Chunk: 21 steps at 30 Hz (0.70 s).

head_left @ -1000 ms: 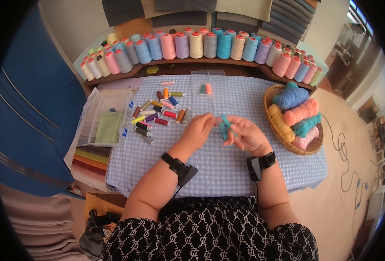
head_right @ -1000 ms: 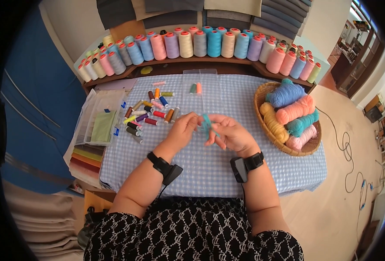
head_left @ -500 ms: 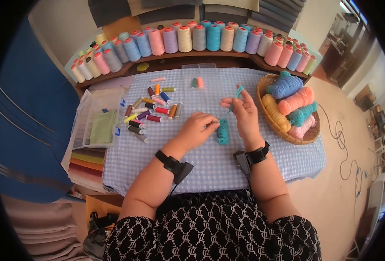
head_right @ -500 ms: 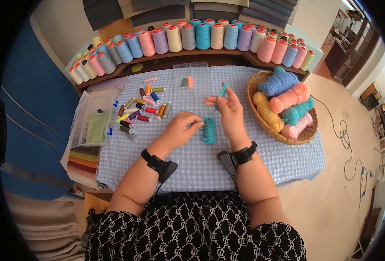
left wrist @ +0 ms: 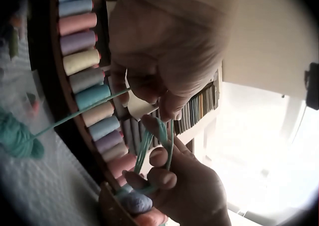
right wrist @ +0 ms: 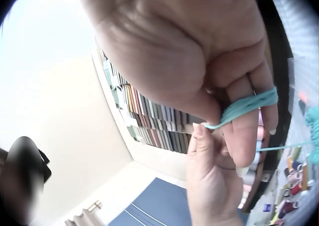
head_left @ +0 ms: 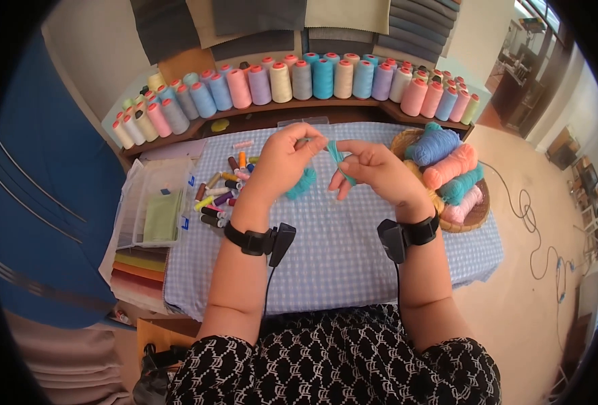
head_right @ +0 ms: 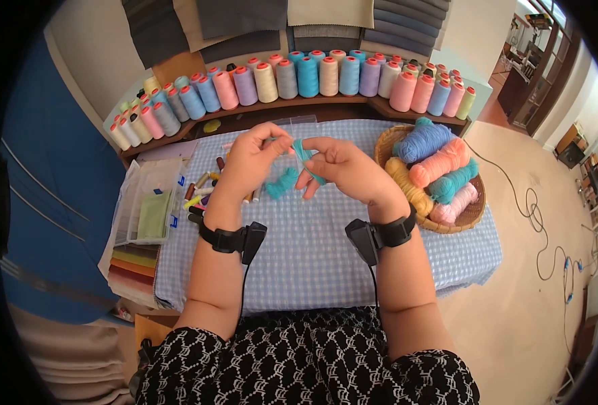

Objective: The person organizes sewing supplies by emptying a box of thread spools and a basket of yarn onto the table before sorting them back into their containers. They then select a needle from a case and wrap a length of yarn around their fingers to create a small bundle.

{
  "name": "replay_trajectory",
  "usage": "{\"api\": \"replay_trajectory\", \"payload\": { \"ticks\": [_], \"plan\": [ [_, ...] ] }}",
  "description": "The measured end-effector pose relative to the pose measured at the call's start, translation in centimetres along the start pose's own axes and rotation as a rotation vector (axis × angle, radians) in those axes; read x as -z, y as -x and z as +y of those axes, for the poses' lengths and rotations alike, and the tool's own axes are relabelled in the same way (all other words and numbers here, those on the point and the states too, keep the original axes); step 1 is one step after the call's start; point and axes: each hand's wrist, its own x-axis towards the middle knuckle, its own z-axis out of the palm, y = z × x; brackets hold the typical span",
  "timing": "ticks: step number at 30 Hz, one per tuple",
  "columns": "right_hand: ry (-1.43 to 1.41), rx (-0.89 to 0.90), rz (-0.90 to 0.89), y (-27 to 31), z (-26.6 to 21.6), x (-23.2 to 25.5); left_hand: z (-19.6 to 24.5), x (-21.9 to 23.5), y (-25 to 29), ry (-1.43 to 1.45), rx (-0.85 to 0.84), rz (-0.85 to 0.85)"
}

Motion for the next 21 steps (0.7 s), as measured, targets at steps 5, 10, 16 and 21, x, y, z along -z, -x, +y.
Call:
{"api": "replay_trajectory", "payload": {
  "ticks": [5, 10, 16, 21],
  "plan": [
    [-0.062, 0.021, -0.199, -0.6, -1.4, 0.1, 2.3, -0.2, 0.3, 0.113, -0.02, 0.124],
    [-0.518, 0.268, -0.219, -0.6, -1.7, -1.5, 3.9, 0.2, 1.4, 0.067, -0.048, 0.082],
    [-0.455, 0.635, 0.244, -0.3, -2.7, -3.8, 6.7, -1.3, 2.9, -0.116, -0.086, -0.007],
    [-0.019, 0.597, 0.443, -0.2, -2.7, -4.5, 7.7, -1.4, 3.7, -0.351, -0.147, -0.172]
  ]
}}
